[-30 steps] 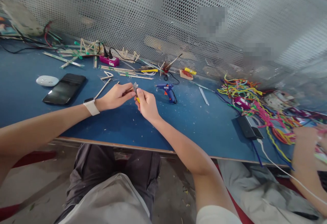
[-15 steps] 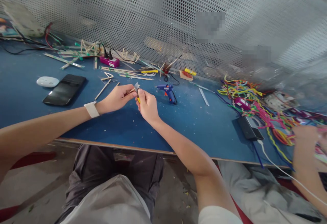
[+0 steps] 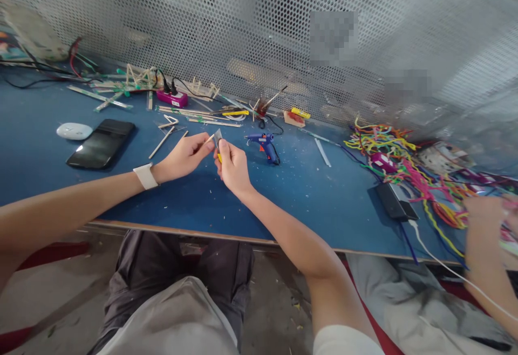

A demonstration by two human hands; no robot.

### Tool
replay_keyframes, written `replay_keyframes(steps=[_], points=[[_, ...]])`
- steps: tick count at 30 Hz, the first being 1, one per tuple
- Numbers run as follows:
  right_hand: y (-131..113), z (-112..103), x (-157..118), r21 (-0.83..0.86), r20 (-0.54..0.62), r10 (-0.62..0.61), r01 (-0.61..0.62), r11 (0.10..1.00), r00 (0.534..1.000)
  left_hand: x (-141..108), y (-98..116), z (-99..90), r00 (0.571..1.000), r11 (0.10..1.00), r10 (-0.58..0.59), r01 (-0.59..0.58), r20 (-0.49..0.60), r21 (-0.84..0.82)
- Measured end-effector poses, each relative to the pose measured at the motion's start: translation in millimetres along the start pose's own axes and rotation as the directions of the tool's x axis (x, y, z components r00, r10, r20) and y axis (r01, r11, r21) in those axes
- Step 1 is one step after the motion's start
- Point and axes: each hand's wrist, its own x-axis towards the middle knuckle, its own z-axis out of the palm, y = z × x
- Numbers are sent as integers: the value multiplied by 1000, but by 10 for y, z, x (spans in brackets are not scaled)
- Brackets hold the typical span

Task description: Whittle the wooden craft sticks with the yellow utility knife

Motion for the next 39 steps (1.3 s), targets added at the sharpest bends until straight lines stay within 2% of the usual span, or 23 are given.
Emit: replay_keyframes(steps=[4,8,13,16,22,27,35,39], points=[[-39,-65,0,-64,46,-59,62,996,997,5,24,-43,1000,997,-20,19,-11,-72],[-64,-138,31,-158,102,-81,97,983,991,16,32,-73,1000,998,-28,28,11,-56],[-11,-175,89,-96,205,9,10,995,979,17,32,-86,999,999,-7,9,51,-40],[15,-183,105,-69,233,18,-2,998,972,9,33,-98,999,1000,2,-2,55,-6],[1,-187,102,-46,244,-3,14,999,970,6,-22,-149,989,995,91,-96,114,36],[0,-173,108,-17,237,-6,10,1000,972,41,-83,-158,989,987,113,-123,99,107],[37,-161,118,-4,183,17,-16,1000,983,81,-26,-102,996,999,40,-39,75,-25],[36,-133,109,16,173,20,-23,1000,985,70,-8,-97,997,999,26,-24,66,-37]])
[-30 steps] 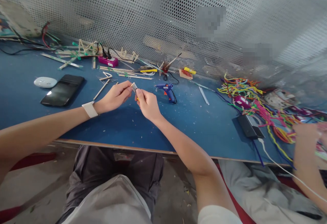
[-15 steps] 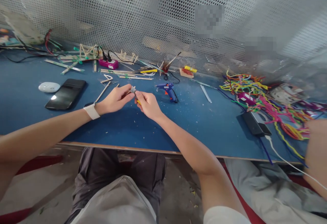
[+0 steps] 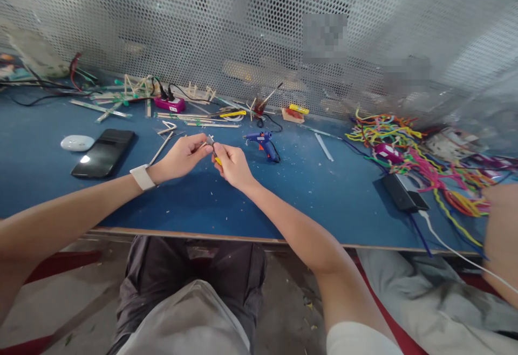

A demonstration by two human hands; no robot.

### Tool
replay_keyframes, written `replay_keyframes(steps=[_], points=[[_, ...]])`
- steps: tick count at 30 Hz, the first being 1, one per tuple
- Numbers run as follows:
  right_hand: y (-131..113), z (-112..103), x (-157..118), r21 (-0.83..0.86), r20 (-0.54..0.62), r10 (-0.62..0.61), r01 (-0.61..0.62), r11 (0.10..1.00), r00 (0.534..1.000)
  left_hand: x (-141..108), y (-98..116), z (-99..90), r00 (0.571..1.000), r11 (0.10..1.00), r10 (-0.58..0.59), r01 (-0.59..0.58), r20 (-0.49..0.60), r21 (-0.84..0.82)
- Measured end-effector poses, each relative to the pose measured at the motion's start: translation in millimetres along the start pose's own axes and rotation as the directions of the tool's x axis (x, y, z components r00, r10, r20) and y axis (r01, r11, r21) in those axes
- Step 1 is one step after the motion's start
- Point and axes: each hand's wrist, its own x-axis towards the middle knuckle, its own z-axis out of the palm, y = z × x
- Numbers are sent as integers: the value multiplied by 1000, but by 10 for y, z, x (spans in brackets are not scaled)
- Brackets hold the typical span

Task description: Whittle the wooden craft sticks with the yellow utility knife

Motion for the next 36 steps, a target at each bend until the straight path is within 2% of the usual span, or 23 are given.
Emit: replay_keyframes(steps=[11,19,25,27,30,36], points=[[-34,80,-26,45,-54,-17,19,999,998,-19,31,58,996,999,-37,39,-79,22],[-47,87,-32,40,-60,11,-9,999,998,-20,102,133,994,996,-30,21,-102,-89],[-31,148,-8,142,-167,64,-40,989,984,-48,122,152,994,982,-41,22,-99,-190],[-44,149,-30,104,-159,27,-11,994,987,-56,101,141,993,979,-57,34,-106,-202],[-79,114,-77,-2,-110,-56,56,998,992,-63,77,83,991,990,-52,36,-122,-133],[-126,10,-90,-172,-21,-107,102,980,994,-74,105,-60,998,998,59,-59,1,38]])
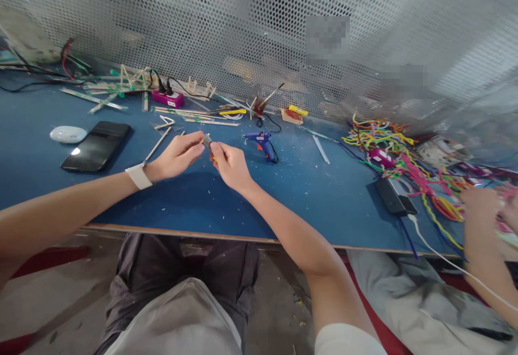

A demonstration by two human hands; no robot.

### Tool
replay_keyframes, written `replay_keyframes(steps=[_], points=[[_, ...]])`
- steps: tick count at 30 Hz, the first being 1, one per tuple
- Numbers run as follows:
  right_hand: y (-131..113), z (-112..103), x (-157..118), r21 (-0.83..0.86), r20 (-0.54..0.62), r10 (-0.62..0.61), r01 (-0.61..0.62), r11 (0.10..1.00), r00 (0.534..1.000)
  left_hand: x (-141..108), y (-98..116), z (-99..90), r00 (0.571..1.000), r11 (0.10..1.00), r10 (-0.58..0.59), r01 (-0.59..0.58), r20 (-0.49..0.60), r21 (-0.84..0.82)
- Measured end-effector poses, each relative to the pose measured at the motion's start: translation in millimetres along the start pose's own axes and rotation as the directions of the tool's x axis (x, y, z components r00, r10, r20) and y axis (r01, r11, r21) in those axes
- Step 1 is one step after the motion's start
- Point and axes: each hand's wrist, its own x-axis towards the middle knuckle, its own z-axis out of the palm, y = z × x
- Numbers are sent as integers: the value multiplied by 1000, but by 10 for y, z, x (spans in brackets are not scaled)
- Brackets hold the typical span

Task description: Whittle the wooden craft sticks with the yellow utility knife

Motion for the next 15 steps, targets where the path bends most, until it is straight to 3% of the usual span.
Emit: replay_keyframes(steps=[5,15], points=[[12,-32,17,-13,37,10,-10,1000,999,18,-53,-8,999,990,42,-46,34,131],[33,-45,71,130,108,123,-136,982,987,39,-157,6,998,976,65,-64,5,208]])
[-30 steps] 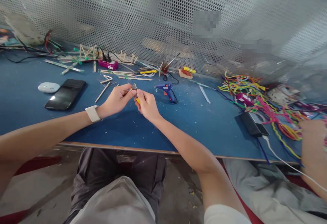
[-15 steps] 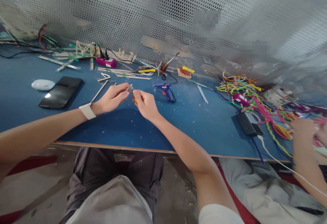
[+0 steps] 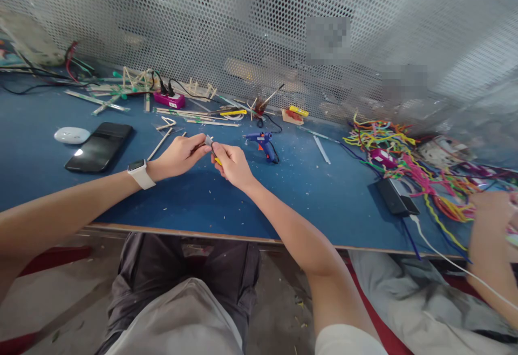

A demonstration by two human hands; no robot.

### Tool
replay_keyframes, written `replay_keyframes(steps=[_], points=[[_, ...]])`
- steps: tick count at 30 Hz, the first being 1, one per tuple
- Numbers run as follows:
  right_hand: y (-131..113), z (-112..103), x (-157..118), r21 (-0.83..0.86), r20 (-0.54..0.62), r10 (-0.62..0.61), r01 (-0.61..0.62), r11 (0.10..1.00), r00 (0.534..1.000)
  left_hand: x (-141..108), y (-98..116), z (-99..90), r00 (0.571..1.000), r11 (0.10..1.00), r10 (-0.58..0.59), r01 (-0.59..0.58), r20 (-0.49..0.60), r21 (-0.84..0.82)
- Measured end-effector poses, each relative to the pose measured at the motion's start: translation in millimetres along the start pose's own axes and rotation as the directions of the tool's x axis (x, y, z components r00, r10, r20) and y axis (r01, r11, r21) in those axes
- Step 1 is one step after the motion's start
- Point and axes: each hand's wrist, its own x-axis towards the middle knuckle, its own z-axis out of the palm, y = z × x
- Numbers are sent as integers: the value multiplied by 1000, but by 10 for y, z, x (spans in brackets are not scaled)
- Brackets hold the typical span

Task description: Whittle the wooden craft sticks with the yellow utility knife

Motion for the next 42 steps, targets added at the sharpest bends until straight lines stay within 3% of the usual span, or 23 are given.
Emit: replay_keyframes(steps=[8,21,31,42], points=[[25,50,17,66,-51,53,-49,997,997,16,70,29,993,994,-106,105,-61,-6],[69,145,-12,74,-150,-4,15,997,989,21,111,56,987,990,-120,112,-107,-83],[39,160,3,108,-151,61,-44,993,987,49,54,-18,994,994,-111,111,-4,-12],[75,170,4,129,-189,32,-8,992,981,40,132,19,986,987,-157,156,-53,-32]])
